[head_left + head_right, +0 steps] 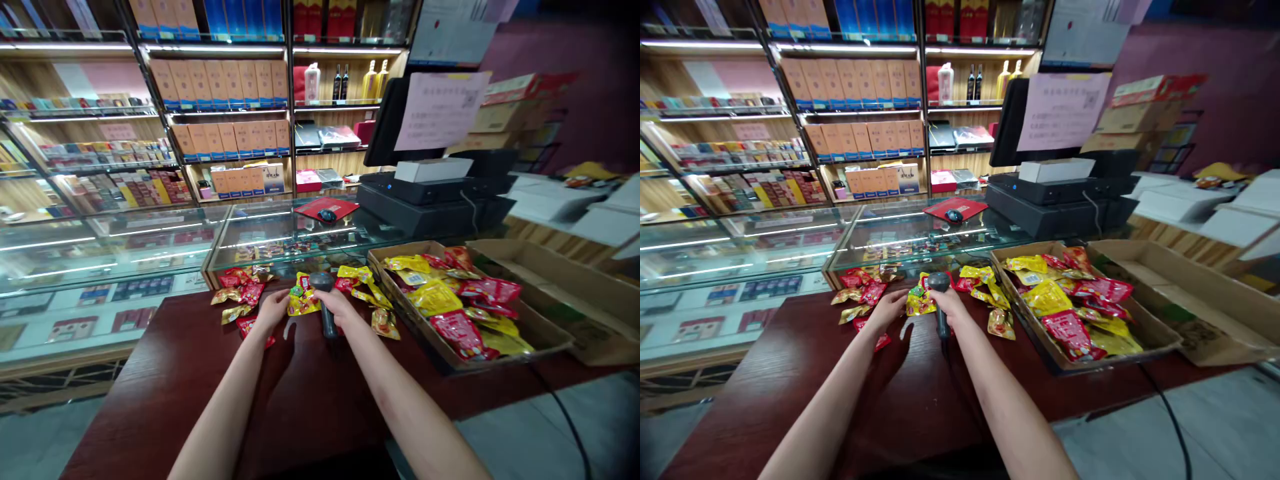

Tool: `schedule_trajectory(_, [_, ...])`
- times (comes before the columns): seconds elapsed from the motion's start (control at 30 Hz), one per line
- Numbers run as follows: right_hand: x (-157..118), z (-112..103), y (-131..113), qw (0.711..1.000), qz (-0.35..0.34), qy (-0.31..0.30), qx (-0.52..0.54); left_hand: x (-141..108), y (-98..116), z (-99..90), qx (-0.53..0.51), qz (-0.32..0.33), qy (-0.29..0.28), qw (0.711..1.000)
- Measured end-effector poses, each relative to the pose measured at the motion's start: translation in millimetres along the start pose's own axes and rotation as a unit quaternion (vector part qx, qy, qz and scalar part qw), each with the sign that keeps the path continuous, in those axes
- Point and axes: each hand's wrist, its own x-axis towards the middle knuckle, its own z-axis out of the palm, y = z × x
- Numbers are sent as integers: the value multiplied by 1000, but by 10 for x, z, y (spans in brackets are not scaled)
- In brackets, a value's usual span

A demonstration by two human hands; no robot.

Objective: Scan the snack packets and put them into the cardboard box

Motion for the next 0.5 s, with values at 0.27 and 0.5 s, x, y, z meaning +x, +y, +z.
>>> schedule_trajectory(0.27, [11,-59,107,999,27,19,-19,-18,-48,60,-43,-21,4,999])
schedule_trajectory(0.5, [-129,-101,27,993,67,20,93,-182,-18,121,-113,-38,51,992])
